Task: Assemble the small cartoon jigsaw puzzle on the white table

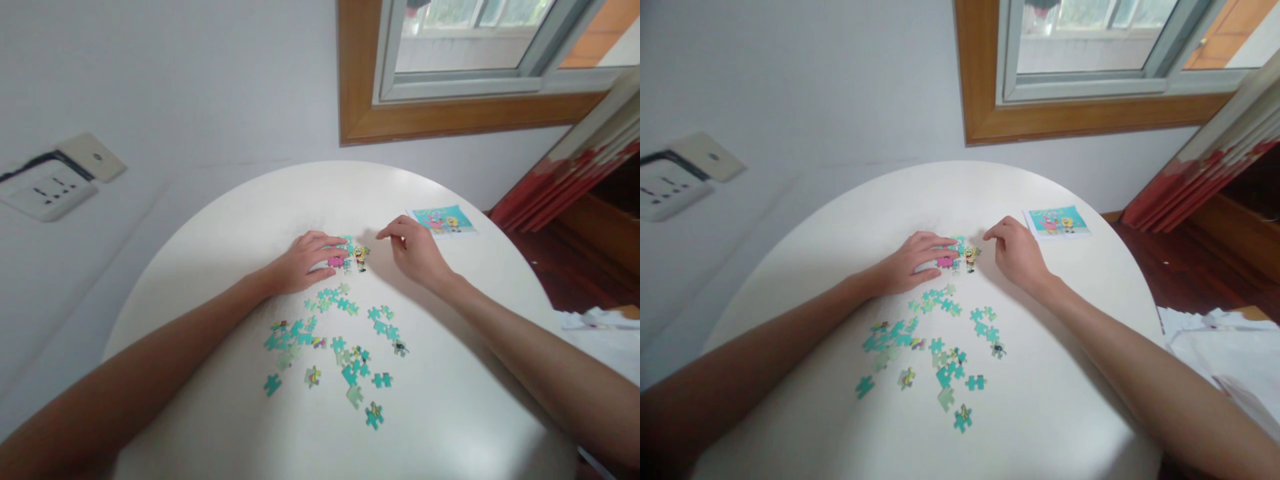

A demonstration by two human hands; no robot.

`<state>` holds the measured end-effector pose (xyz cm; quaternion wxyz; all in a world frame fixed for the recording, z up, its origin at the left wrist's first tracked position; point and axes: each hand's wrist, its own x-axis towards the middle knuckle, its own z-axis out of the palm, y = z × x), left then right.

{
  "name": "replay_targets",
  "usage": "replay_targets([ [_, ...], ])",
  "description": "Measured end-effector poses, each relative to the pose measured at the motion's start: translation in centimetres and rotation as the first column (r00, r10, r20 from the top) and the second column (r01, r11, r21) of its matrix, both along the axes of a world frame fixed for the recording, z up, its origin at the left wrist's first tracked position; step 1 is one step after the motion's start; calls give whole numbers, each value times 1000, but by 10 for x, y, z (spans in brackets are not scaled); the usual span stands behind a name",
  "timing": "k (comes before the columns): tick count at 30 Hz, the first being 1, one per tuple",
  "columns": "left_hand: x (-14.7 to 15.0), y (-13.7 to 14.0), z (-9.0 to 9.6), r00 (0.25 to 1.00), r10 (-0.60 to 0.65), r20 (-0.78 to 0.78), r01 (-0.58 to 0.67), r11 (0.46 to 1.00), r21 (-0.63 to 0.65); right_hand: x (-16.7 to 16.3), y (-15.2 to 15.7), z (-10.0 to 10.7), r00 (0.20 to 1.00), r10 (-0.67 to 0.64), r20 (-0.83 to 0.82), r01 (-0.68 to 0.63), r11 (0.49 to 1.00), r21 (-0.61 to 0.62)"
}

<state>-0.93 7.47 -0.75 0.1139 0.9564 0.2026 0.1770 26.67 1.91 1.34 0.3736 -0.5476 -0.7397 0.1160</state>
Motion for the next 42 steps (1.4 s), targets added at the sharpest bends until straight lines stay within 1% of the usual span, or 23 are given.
replay_targets([
  [4, 2, 1, -1, 996, 45, 82, -46, 999, 12, 8, 4, 5, 999, -36, -30, 37, 999, 20],
  [7, 1, 4, -3, 991, 72, 114, -74, 997, 13, 9, 5, 4, 999, -41, -33, 42, 999, 30],
  [11, -1, 5, -5, 989, 89, 115, -91, 996, 8, 8, 6, -3, 999, -29, -32, 29, 1000, -10],
  [17, -2, 4, -3, 989, 82, 121, -81, 997, -10, 7, 11, -15, 999, -33, -30, 31, 999, -44],
  [24, -1, 3, 0, 986, 87, 140, -91, 996, 17, 6, 13, -22, 999, -25, -36, 21, 996, -85],
  [26, -1, 2, 2, 979, 103, 177, -112, 993, 45, 6, 13, -22, 999, -28, -40, 25, 996, -83],
  [29, 0, 2, 6, 947, 119, 298, -151, 985, 85, 6, 12, -22, 998, -34, -49, 30, 996, -80],
  [32, 0, 2, 8, 922, 108, 372, -152, 984, 91, 5, 11, -22, 998, -30, -61, 24, 996, -85],
  [37, -1, 4, 5, 929, 82, 361, -121, 989, 86, 3, 10, -22, 997, -20, -70, 14, 996, -90],
  [42, -1, 5, 3, 941, 76, 330, -100, 994, 54, 3, 9, -22, 997, -20, -69, 14, 996, -90],
])
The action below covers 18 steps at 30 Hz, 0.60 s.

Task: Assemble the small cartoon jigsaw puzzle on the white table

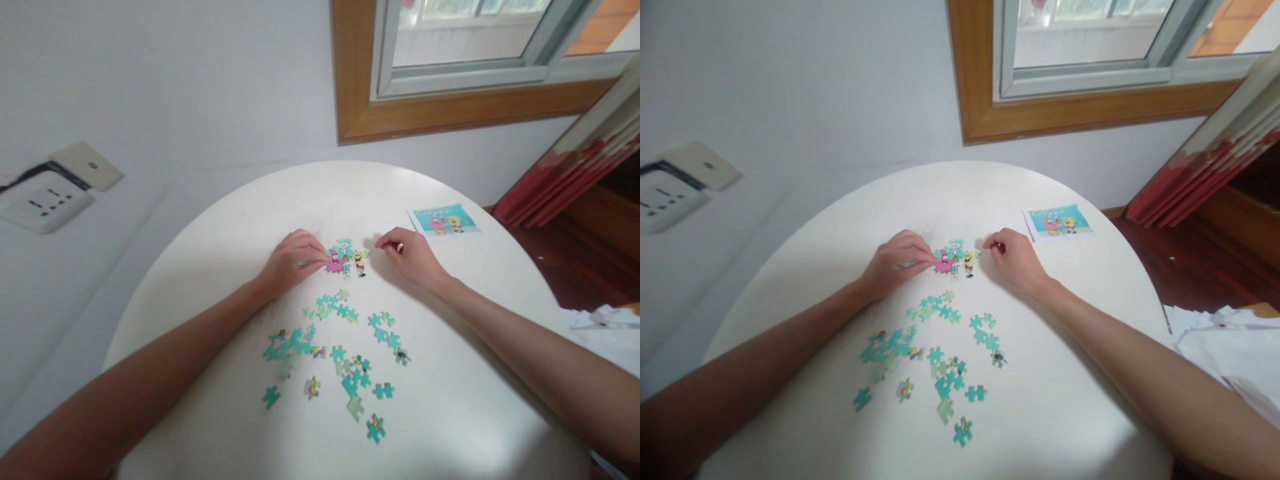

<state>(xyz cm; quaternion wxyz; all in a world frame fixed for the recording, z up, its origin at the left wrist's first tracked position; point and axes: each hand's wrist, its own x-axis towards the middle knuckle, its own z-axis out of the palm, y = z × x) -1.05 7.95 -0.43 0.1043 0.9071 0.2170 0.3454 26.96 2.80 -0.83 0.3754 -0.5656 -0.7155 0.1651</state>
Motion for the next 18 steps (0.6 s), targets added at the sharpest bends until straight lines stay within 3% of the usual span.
replay_targets([
  [6, 3, -2, 3, 999, -28, -32, 27, 999, -32, -1, -2, 4, 999, 41, 1, -41, 999, 5],
  [12, 3, -1, 2, 999, -19, -50, 17, 999, -41, -9, -13, 16, 984, 178, 29, -178, 984, 12],
  [15, 3, -2, 2, 998, -10, -62, 8, 999, -34, -17, -25, 26, 950, 310, 47, -310, 951, 3],
  [18, 3, -2, 2, 998, -4, -63, 2, 1000, -30, -25, -38, 37, 879, 468, 94, -469, 883, -12],
])
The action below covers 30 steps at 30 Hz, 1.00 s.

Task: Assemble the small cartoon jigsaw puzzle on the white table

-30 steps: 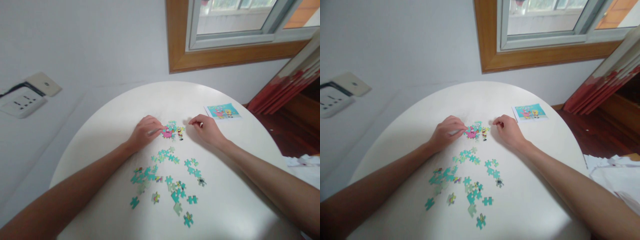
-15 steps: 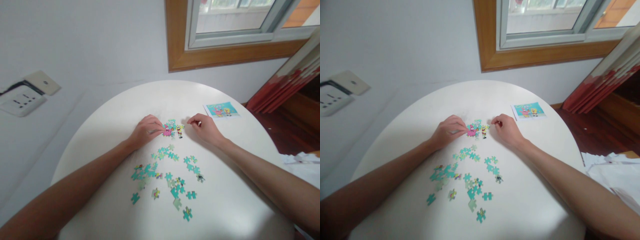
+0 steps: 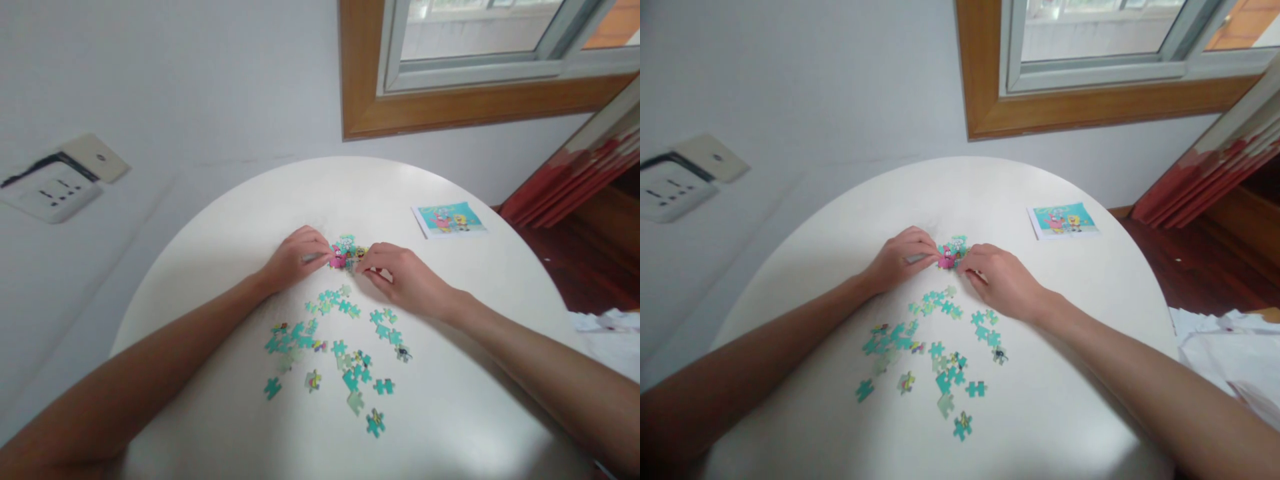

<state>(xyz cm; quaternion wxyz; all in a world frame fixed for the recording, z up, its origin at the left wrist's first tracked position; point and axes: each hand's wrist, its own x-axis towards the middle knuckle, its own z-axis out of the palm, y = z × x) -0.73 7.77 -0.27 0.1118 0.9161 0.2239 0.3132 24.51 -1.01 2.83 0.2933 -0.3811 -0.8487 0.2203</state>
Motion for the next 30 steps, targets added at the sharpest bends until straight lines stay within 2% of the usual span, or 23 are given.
replay_targets([
  [5, 0, 1, -1, 1000, 3, -5, -3, 1000, -9, -10, -23, 15, 946, 286, 155, -272, 957, -104],
  [10, -1, 1, -3, 1000, -2, -9, 2, 1000, -16, -16, -38, 22, 842, 468, 269, -420, 881, -220],
  [13, -1, 1, -2, 1000, 5, -13, -5, 1000, -29, -18, -42, 21, 811, 481, 333, -432, 876, -215],
  [22, 0, 1, -2, 1000, -26, -1, 26, 1000, -11, -22, -49, 21, 793, 445, 415, -427, 893, -141],
  [26, 0, 1, -1, 1000, -30, -2, 30, 1000, -7, -22, -50, 22, 787, 458, 414, -429, 888, -166],
  [30, 0, 1, -1, 1000, -14, -7, 14, 1000, -9, -21, -50, 19, 820, 477, 315, -414, 876, -248],
])
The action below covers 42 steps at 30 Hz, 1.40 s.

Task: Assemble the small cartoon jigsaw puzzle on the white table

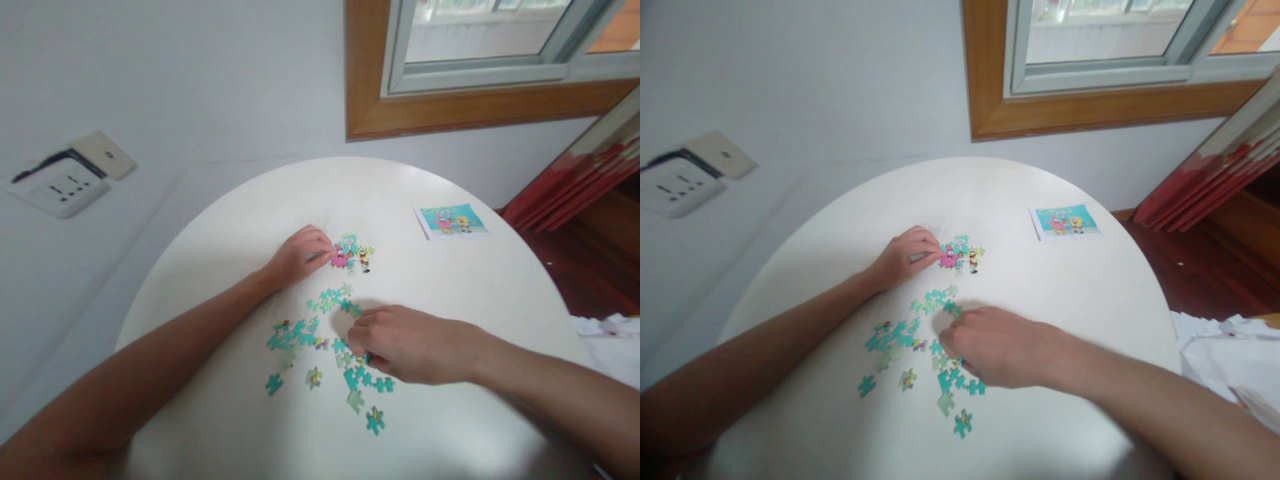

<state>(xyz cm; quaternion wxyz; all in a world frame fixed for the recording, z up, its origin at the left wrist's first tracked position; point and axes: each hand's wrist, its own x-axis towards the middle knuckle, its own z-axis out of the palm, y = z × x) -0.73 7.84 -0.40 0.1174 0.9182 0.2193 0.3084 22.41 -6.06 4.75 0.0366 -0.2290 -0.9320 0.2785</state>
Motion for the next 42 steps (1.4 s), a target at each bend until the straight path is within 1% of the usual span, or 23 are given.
replay_targets([
  [2, 0, 0, -1, 1000, 3, 0, -3, 1000, 0, 2, 5, -1, 997, -45, -56, 39, 994, -105],
  [3, 0, 0, -1, 1000, 1, -3, -1, 1000, -2, 4, 10, -2, 990, -99, -96, 83, 984, -159],
  [4, 0, 1, -1, 1000, -3, -8, 3, 1000, -5, 7, 17, -4, 973, -183, -141, 152, 967, -206],
  [5, 0, 1, -2, 1000, -8, -13, 8, 1000, -9, 11, 25, -6, 939, -289, -187, 239, 938, -249],
  [6, 0, 1, -2, 1000, -14, -20, 14, 1000, -14, 16, 36, -10, 874, -426, -235, 356, 889, -287],
  [7, 0, 1, -2, 999, -19, -27, 19, 1000, -17, 21, 47, -14, 792, -546, -274, 464, 829, -313],
  [9, 0, 2, -2, 999, -31, -33, 30, 999, -17, 31, 68, -24, 628, -708, -323, 607, 705, -367],
  [10, 0, 2, -3, 999, -37, -34, 36, 999, -16, 36, 77, -29, 567, -756, -328, 650, 655, -385],
  [11, 0, 3, -3, 998, -43, -34, 42, 999, -14, 39, 84, -35, 521, -790, -323, 681, 613, -400],
  [12, 0, 3, -3, 998, -48, -33, 48, 999, -12, 41, 90, -40, 491, -811, -318, 702, 584, -407],
  [13, 0, 3, -3, 998, -51, -33, 51, 999, -11, 42, 93, -45, 474, -822, -316, 717, 568, -404],
  [15, 1, 4, -4, 998, -51, -31, 51, 999, -11, 42, 96, -52, 471, -823, -318, 734, 566, -377],
  [19, 1, 4, -5, 998, -50, -32, 50, 999, -5, 36, 95, -59, 497, -806, -321, 748, 585, -312],
  [24, 1, 3, -4, 998, -50, -32, 50, 999, -11, 33, 97, -58, 500, -811, -304, 766, 578, -281],
  [30, 2, 3, -4, 997, -67, -22, 68, 998, 1, 31, 95, -54, 508, -817, -274, 809, 562, -174],
  [33, 2, 3, -4, 997, -67, -25, 67, 998, -8, 32, 93, -52, 508, -816, -275, 815, 559, -153],
  [35, 1, 3, -4, 998, -66, -24, 66, 998, -13, 34, 92, -51, 521, -803, -290, 803, 576, -154],
  [37, 1, 3, -4, 997, -66, -27, 66, 998, -14, 36, 91, -50, 554, -769, -320, 776, 616, -137],
  [40, 1, 3, -5, 997, -68, -28, 68, 998, -10, 39, 89, -50, 607, -705, -366, 741, 669, -60],
  [42, 1, 3, -5, 997, -71, -21, 71, 997, -4, 39, 89, -51, 638, -678, -366, 724, 689, -16],
])
